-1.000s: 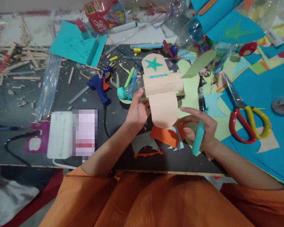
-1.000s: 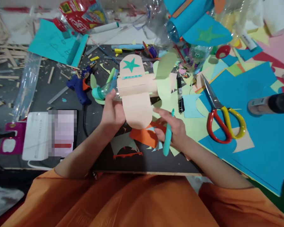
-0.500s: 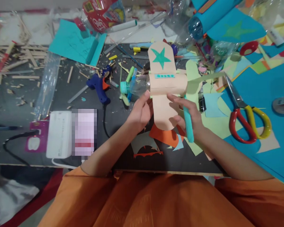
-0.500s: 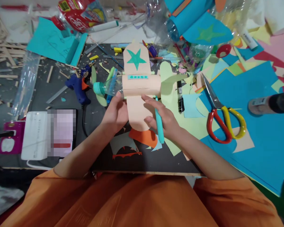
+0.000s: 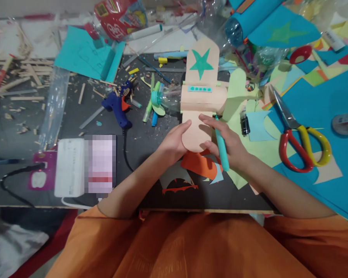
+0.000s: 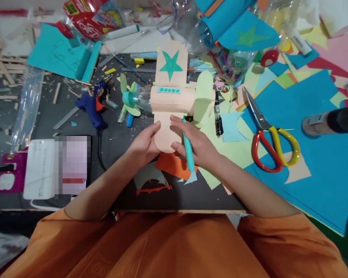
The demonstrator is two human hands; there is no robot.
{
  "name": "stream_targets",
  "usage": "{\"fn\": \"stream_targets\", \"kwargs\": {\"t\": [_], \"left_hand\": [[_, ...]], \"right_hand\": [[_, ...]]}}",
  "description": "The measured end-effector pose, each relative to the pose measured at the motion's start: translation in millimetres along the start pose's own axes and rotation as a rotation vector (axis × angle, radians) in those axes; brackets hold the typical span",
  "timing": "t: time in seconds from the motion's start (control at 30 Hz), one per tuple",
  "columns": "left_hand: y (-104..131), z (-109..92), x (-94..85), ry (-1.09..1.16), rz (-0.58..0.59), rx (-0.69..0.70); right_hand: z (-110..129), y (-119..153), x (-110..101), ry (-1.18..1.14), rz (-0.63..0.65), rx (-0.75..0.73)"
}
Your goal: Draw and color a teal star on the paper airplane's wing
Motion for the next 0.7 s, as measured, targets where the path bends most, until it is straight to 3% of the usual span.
{"fn": "stream_targets", "kwargs": {"t": [0.3, 0.43, 0.57, 0.67, 0.7], "left_hand": [[2, 6, -1.5, -0.001, 0.054, 0.037], [0, 13, 2.8, 0.052, 0.099, -0.005], [-2, 12, -0.4, 0.086, 0.058, -0.004], [0, 8, 0.9, 0.022, 0.093, 0.018], [2, 8, 2.5, -0.006, 0.119, 0.023]], "right_hand": [[-11, 0, 0, 0.026, 0.013, 0.072], [-12, 3, -18, 0.070, -0.155, 0.086], [-22, 12, -29, -0.100, -0.384, 0.221], [-25, 9, -19, -0.242, -0.400, 0.289], [-23, 4, -12, -0.234, -0.328, 0.294]]}}
Point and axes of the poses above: each hand's wrist, its own y-axis away from the middle knuckle, its own x-axis out of the palm, z = x × y, the point moved 8 cm from there along -y, towards the middle knuckle, and after that the axes turned 13 degrees about y, right-handed, at the moved point
